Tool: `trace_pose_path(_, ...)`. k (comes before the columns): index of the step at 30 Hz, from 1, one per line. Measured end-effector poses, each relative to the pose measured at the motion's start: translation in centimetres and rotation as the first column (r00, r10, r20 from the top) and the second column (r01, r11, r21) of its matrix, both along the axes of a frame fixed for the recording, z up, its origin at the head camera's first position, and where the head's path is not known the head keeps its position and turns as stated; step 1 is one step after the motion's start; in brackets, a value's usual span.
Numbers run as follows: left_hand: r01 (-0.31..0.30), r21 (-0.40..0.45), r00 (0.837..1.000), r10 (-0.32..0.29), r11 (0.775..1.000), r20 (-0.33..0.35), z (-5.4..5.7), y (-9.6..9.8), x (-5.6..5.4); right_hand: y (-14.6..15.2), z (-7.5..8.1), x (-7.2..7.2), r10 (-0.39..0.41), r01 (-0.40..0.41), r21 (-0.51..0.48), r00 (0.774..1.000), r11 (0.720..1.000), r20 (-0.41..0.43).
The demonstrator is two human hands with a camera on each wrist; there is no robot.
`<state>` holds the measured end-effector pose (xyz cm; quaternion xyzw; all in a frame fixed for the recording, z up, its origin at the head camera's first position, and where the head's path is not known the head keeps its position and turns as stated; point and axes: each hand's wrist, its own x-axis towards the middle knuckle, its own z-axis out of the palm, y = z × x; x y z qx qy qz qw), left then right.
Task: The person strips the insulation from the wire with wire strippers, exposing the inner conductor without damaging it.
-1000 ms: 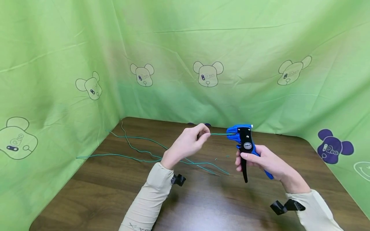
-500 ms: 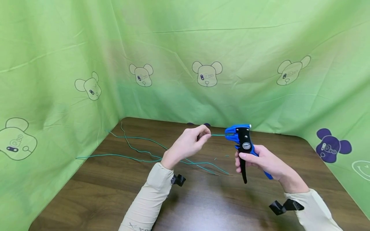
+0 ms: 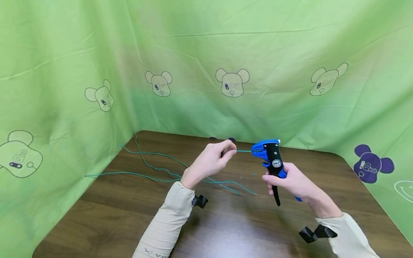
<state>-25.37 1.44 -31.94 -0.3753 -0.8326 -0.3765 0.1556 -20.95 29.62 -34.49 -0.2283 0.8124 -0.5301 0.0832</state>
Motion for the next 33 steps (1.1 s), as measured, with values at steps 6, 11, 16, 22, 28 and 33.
trace_pose_path(6,0.000,-0.006,1.000,0.000,1.000,0.008,-0.1,0.0,0.0,-0.6,-0.4,0.5,-0.079,0.079,0.013,0.997,0.997,-0.017)
trace_pose_path(11,-0.011,-0.002,1.000,0.011,1.000,0.019,-0.1,-0.4,0.3,-1.5,-0.6,0.7,-0.104,0.105,0.002,0.993,0.995,-0.058)
trace_pose_path(16,0.001,-0.001,1.000,-0.001,1.000,0.023,0.0,-0.5,0.4,-2.0,-0.6,1.1,-0.120,0.119,-0.018,0.989,0.993,-0.081)
trace_pose_path(22,0.019,0.007,1.000,-0.019,1.000,0.004,0.1,-0.3,0.4,-2.2,-0.5,1.2,-0.217,0.217,-0.020,0.974,0.976,-0.065)
trace_pose_path(28,0.028,0.002,0.999,-0.028,1.000,-0.015,0.1,-0.2,0.2,-1.8,-0.2,1.1,-0.221,0.222,0.009,0.973,0.975,-0.066)
trace_pose_path(33,0.019,0.017,0.999,-0.019,1.000,-0.027,0.1,-0.3,0.2,-1.5,-0.1,0.7,-0.178,0.178,0.000,0.980,0.984,-0.090)
